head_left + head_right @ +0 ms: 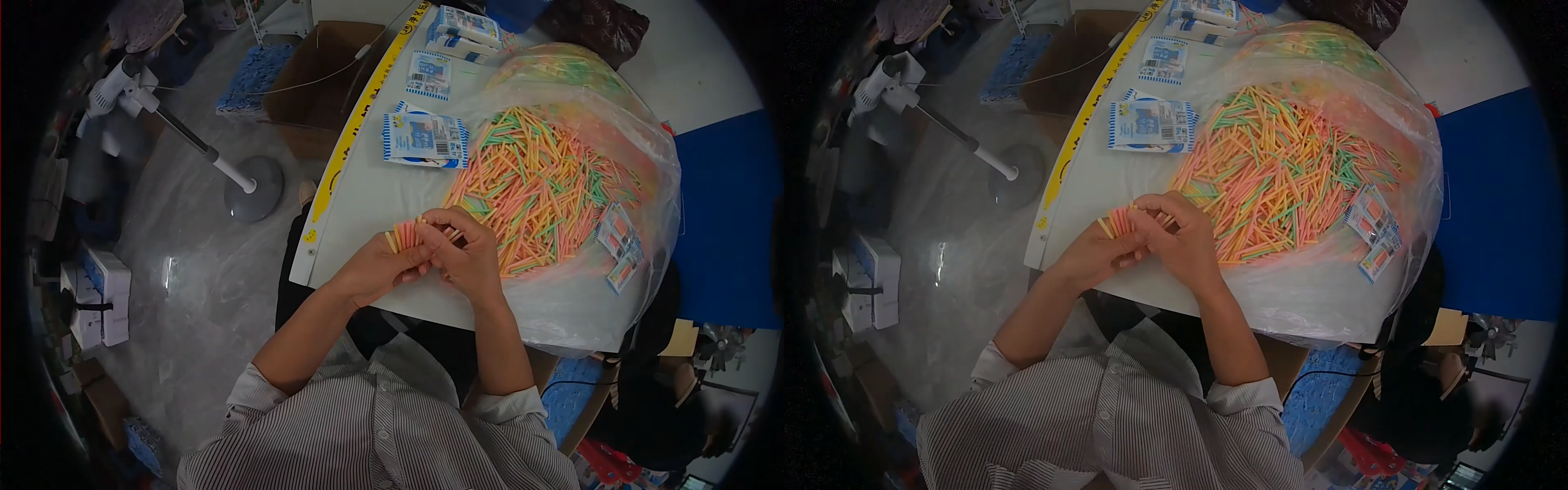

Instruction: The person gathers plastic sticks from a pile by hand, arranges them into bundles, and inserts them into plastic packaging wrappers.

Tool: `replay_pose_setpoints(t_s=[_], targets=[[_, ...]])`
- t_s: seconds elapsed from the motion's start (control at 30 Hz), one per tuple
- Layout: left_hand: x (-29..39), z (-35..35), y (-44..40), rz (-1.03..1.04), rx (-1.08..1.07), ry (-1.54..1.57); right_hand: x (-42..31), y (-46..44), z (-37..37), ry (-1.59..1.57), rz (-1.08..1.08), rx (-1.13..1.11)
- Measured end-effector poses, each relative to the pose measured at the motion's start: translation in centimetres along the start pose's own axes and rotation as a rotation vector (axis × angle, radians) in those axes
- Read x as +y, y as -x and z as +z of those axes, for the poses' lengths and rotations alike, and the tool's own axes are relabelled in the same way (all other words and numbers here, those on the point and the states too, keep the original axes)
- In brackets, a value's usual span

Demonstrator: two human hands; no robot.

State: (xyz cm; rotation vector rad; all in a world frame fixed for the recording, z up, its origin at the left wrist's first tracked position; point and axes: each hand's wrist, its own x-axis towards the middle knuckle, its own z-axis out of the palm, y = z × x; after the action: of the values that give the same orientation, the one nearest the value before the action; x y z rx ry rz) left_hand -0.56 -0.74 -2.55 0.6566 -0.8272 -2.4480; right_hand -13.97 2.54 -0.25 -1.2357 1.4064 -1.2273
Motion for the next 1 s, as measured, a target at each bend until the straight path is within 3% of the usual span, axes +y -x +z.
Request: replay_pose_setpoints(t_s=[0.1, 0.17, 0.3, 0.47, 0.7, 0.77, 0.87, 1.0], targets=[[-0.2, -0.44, -0.13, 0.015, 0.001, 0.037, 0.0, 0.19, 0.14, -0.032, 0.025, 0.04], [-0.04, -0.53, -0.13, -0.034, 0.008, 0.04, -0.2, 0.17, 0.4, -0.215, -0.017, 0.074], [-0.02, -0.51, 0.11, -0.034, -0.015, 0.013, -0.27, 0.23, -0.07, -0.15, 0.047, 0.016], [-0.26, -0.71, 0.16, -0.009, -0.058, -0.02, 0.15, 0.04, -0.17, 0.047, -0.039, -0.066], [-0.28, -0.95, 0.07, 0.0, -0.079, -0.02, 0.43, 0.11, 0.11, 0.04, -0.063, -0.018], [0.05, -0.57, 0.17, -0.018, -0.023, -0.01, 0.25, 0.33, 0.17, -0.075, 0.016, 0.014], [0.07, -0.66, 0.13, -0.035, -0.06, 0.008, -0.09, 0.28, 0.67, -0.149, -0.042, 0.044], [-0.08, -0.86, 0.16, -0.008, -0.089, 0.016, -0.52, 0.3, 0.21, -0.116, 0.044, -0.066]])
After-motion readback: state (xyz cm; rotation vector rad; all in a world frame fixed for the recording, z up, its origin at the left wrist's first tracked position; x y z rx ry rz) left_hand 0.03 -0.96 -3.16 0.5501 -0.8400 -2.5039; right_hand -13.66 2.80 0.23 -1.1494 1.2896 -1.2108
